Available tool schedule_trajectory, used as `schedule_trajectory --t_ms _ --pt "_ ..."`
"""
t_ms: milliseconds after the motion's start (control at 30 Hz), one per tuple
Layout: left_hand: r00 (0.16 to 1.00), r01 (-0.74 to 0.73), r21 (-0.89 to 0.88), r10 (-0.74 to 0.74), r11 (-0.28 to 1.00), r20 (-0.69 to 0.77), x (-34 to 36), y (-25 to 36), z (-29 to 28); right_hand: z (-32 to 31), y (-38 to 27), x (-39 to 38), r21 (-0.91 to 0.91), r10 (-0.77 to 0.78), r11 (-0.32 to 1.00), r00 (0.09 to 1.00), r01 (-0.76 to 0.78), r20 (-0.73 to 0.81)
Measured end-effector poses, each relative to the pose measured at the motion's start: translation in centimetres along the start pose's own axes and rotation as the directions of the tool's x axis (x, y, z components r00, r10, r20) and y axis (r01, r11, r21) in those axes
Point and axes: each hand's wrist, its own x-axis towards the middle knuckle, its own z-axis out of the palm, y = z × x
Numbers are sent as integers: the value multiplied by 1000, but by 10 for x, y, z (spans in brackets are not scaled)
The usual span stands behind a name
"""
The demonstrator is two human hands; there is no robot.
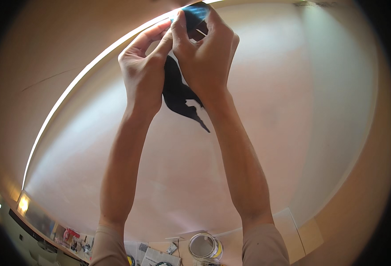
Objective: The person applies a curved wall trim piece along the ceiling line using a small hand tool to press and smooth it into place. They repeatedly adjust the trim and use a cloth to wipe the surface while working along the curve.
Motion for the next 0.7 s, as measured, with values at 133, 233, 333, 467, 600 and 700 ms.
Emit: schedule_trajectory --t_ms 133,233,333,467,600,700 --pt "1000 -8 -45 8 999 13 1 -4 -1 7 2 -3 44 -19 999 999 21 -42" --pt "1000 -9 -27 9 1000 -3 0 -5 -6 10 0 -7 83 21 996 999 -17 -43" --pt "1000 -16 18 16 1000 -13 2 -3 -12 8 -1 -5 -24 15 1000 1000 -15 26" --pt "999 -34 1 34 999 17 4 -5 -7 15 -2 -5 89 51 995 995 -43 -89" --pt "1000 -17 -2 17 1000 3 3 -4 -6 14 1 -5 101 43 994 996 -35 -78" --pt "1000 5 -19 -5 1000 -9 3 -4 -8 17 -2 -4 87 39 996 996 -32 -76"
